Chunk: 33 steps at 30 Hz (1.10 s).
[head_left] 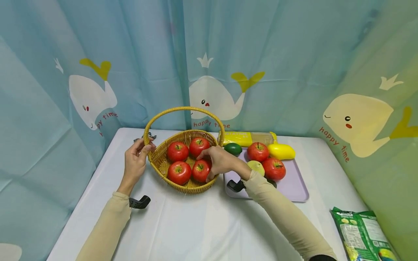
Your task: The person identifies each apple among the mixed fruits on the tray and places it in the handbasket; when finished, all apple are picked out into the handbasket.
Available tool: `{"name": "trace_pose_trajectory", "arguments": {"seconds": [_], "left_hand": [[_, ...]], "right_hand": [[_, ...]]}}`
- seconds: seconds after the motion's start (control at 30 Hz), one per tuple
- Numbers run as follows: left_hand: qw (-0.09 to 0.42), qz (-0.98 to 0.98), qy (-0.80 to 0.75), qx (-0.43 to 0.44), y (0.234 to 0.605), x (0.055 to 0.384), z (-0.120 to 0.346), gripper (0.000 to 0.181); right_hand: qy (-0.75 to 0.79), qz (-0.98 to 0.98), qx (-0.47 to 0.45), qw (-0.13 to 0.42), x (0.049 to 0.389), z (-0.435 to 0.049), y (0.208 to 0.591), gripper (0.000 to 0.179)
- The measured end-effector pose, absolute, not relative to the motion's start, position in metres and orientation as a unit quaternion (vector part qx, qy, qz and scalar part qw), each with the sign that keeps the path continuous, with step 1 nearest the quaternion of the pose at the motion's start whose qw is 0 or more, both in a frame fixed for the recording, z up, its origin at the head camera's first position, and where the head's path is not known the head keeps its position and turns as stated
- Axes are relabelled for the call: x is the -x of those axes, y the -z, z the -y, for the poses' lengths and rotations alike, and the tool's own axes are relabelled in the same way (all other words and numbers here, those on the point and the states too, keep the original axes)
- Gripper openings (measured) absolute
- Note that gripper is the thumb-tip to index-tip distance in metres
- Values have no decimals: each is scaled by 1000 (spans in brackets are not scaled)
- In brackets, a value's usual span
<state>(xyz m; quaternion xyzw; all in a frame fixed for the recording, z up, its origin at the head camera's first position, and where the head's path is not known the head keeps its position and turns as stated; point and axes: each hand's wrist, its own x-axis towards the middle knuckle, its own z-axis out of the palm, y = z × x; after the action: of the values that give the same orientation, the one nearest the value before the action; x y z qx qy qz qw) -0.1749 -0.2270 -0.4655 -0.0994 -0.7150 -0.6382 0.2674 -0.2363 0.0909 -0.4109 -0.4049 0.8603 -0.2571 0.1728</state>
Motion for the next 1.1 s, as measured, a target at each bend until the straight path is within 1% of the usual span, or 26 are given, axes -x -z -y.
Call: {"name": "trace_pose_trajectory", "arguments": {"seconds": [0.23,0.5,0.7,0.97,1.1], "left_hand": [[268,715,639,94,466,175,229,24],[264,716,639,92,465,174,227,20],[264,714,641,92,463,174,228,23],[265,713,642,96,463,175,228,26],[267,715,638,99,465,173,228,24]], "right_hand": [[239,-867,397,181,241,-88,411,70],[190,-883,370,217,240,-85,402,73],[169,-881,374,235,241,-84,399,71],[155,-875,370,271,241,-80,394,74],[153,-870,368,289,240,-80,394,75]]}}
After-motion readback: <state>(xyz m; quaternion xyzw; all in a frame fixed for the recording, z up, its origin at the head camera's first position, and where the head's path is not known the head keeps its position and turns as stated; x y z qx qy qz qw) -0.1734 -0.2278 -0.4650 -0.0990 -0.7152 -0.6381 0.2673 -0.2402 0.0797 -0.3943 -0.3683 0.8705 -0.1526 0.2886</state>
